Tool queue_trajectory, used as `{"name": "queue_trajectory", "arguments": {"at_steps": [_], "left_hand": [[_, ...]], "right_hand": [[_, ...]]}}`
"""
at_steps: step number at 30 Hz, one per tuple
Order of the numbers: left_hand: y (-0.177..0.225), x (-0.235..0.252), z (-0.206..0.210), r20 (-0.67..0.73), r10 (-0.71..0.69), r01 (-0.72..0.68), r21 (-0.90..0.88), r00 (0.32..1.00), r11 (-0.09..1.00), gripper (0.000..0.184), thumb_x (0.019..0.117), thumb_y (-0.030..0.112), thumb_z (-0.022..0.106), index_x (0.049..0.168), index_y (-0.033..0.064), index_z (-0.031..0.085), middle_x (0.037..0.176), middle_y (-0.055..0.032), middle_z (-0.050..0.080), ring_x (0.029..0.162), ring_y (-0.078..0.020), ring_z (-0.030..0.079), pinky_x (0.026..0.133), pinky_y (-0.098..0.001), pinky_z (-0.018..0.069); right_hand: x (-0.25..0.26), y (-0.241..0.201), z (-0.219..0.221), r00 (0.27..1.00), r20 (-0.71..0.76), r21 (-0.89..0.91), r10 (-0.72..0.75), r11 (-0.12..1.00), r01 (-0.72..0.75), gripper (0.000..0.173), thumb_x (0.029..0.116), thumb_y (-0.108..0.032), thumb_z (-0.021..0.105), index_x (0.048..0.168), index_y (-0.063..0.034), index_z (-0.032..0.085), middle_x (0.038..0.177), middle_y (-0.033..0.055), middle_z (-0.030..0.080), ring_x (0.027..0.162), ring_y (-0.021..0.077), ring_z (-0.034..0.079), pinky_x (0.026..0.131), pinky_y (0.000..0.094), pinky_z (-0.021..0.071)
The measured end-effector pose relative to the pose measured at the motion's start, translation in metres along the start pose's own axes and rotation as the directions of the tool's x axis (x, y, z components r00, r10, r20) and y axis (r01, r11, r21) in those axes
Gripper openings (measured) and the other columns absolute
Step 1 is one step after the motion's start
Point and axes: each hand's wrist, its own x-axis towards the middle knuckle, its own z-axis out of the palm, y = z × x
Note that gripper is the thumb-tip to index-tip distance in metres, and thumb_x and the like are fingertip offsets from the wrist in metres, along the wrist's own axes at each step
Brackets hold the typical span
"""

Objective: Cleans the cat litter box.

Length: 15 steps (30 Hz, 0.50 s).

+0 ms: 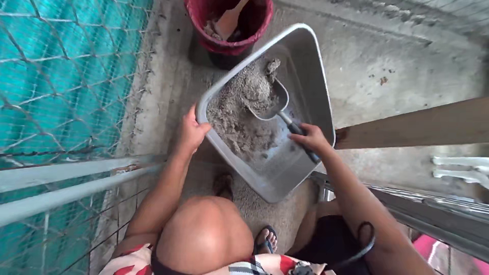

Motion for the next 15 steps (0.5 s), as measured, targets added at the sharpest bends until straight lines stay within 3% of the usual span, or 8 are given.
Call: {"name": "queue_trajectory", "arguments": {"at_steps": [2,5,9,12,15], "left_hand": [[-0.015,0.019,0.008,0.019,-0.038,0.039,-0.034,0.999,0.999,0.076,0.0779,-0.019,0.059,0.150,-0.0042,0.039,0.137,-0.0250,0.057,0.119,-0.0262,0.061,0.099,-0.0428,0.0521],[-0.058,0.039,0.010,0.005,-0.157,0.157,-0.053,0.988,0.986,0.076,0.0774,-0.019,0.060,0.150,-0.0033,0.040,0.138,-0.0258,0.056,0.122,-0.0315,0.059,0.101,-0.0479,0.0500],[-0.121,0.046,-0.001,-0.112,-0.396,0.379,-0.149,0.911,0.913,0.068,0.0824,-0.012,0.058,0.148,0.0024,0.044,0.135,-0.0226,0.057,0.112,-0.0307,0.059,0.088,-0.0491,0.0518],[-0.132,0.079,-0.014,-0.215,-0.444,0.392,-0.245,0.870,0.887,0.049,0.0983,0.007,0.061,0.146,0.0035,0.048,0.134,-0.0218,0.059,0.114,-0.0300,0.061,0.093,-0.0497,0.0530],[-0.110,0.113,-0.029,-0.299,-0.342,0.306,-0.161,0.891,0.938,0.046,0.1063,0.028,0.056,0.144,0.0016,0.053,0.140,-0.0225,0.057,0.128,-0.0309,0.056,0.107,-0.0509,0.0456]], "right_hand": [[0.005,-0.009,0.026,0.997,-0.011,-0.008,0.077,0.997,-0.077,0.034,0.0922,-0.016,0.076,0.119,0.0027,0.065,0.087,0.0185,0.066,0.067,0.0259,0.063,0.067,0.0467,0.0555],[-0.001,0.001,0.036,0.994,-0.068,-0.158,0.082,0.983,-0.092,0.036,0.0877,-0.018,0.078,0.117,0.0012,0.070,0.099,0.0236,0.070,0.090,0.0378,0.067,0.083,0.0603,0.0523],[-0.021,0.019,0.038,0.994,-0.057,-0.265,0.090,0.959,-0.102,0.036,0.0878,-0.020,0.076,0.115,0.0012,0.070,0.101,0.0237,0.070,0.095,0.0389,0.067,0.086,0.0610,0.0511],[-0.015,0.019,0.036,0.997,-0.049,-0.259,0.057,0.963,-0.068,0.033,0.0861,-0.020,0.078,0.109,0.0021,0.071,0.095,0.0227,0.069,0.089,0.0373,0.066,0.082,0.0598,0.0510],[-0.013,0.009,0.049,0.991,-0.082,-0.227,0.103,0.967,-0.119,0.033,0.0868,-0.016,0.077,0.113,0.0027,0.069,0.098,0.0243,0.068,0.091,0.0379,0.066,0.083,0.0593,0.0508]]}}
